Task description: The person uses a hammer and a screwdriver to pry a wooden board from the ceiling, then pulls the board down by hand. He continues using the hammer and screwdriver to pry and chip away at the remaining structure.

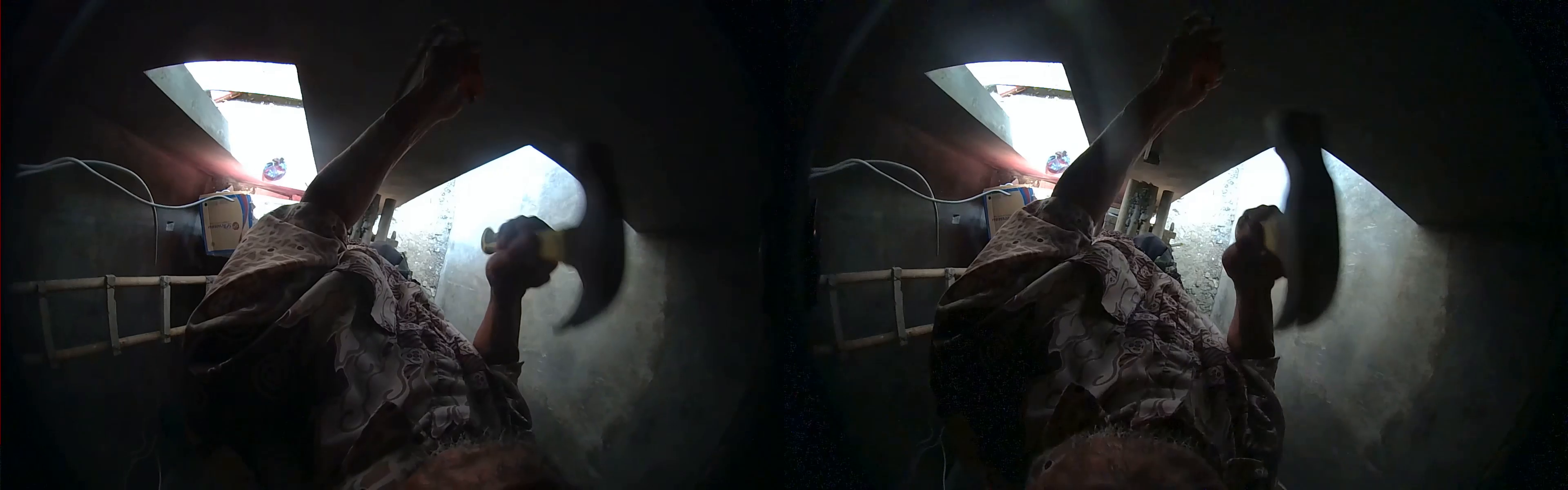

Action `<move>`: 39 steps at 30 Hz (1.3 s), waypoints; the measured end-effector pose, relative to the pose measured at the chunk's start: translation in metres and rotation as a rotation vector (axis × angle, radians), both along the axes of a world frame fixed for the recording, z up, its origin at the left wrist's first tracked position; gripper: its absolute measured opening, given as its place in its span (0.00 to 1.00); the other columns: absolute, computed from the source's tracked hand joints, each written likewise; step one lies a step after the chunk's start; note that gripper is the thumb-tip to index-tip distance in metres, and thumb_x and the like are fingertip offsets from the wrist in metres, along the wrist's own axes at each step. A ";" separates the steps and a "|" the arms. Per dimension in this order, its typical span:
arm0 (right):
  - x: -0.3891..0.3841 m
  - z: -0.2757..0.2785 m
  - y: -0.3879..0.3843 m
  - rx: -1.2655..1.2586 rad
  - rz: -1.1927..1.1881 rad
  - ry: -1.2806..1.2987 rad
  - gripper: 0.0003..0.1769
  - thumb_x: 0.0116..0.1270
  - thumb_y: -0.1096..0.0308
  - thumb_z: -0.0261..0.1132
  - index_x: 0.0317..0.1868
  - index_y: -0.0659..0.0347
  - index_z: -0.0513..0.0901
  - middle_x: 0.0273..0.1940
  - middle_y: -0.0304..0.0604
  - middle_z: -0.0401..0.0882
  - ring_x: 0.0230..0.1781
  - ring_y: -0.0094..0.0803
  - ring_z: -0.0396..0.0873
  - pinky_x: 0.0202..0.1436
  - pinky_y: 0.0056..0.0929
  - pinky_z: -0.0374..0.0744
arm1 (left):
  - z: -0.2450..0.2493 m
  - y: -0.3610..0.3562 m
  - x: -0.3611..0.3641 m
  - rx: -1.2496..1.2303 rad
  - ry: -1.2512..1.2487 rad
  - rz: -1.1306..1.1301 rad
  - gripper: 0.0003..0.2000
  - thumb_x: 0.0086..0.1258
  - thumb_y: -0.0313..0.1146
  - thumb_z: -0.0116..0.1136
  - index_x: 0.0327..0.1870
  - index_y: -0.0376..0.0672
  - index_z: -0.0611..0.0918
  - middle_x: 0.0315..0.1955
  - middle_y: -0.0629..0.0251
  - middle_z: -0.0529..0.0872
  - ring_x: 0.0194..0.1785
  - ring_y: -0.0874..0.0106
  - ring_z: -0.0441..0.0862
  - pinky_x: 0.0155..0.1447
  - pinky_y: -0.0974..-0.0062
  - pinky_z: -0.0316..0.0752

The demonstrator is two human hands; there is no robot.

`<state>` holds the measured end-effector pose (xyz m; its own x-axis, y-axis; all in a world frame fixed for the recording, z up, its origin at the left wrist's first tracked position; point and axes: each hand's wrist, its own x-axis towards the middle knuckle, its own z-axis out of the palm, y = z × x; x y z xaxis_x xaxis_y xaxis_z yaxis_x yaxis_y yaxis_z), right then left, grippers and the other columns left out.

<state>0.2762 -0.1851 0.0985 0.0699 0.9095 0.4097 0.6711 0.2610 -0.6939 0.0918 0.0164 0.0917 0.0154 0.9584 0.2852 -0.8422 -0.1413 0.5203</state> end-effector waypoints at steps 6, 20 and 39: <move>-0.017 0.018 0.016 0.213 0.073 -0.531 0.15 0.63 0.63 0.52 0.19 0.57 0.67 0.15 0.43 0.69 0.12 0.34 0.68 0.17 0.25 0.66 | 0.013 -0.004 0.000 0.007 -0.133 0.014 0.07 0.63 0.38 0.51 0.26 0.55 0.69 0.18 0.73 0.69 0.14 0.77 0.64 0.13 0.80 0.55; -0.028 0.038 0.028 0.471 0.098 -0.784 0.08 0.57 0.68 0.55 0.24 0.62 0.73 0.17 0.45 0.71 0.17 0.32 0.71 0.25 0.26 0.71 | -0.002 0.025 0.025 0.398 0.625 0.881 0.05 0.58 0.37 0.54 0.25 0.50 0.75 0.27 0.66 0.73 0.35 0.67 0.73 0.35 0.67 0.66; -0.007 0.060 0.039 0.436 -0.014 -0.671 0.09 0.61 0.65 0.53 0.26 0.59 0.72 0.18 0.39 0.73 0.17 0.29 0.74 0.20 0.27 0.71 | 0.007 0.052 0.035 -0.150 -0.256 0.186 0.09 0.62 0.37 0.52 0.23 0.47 0.70 0.22 0.66 0.72 0.31 0.70 0.74 0.31 0.68 0.73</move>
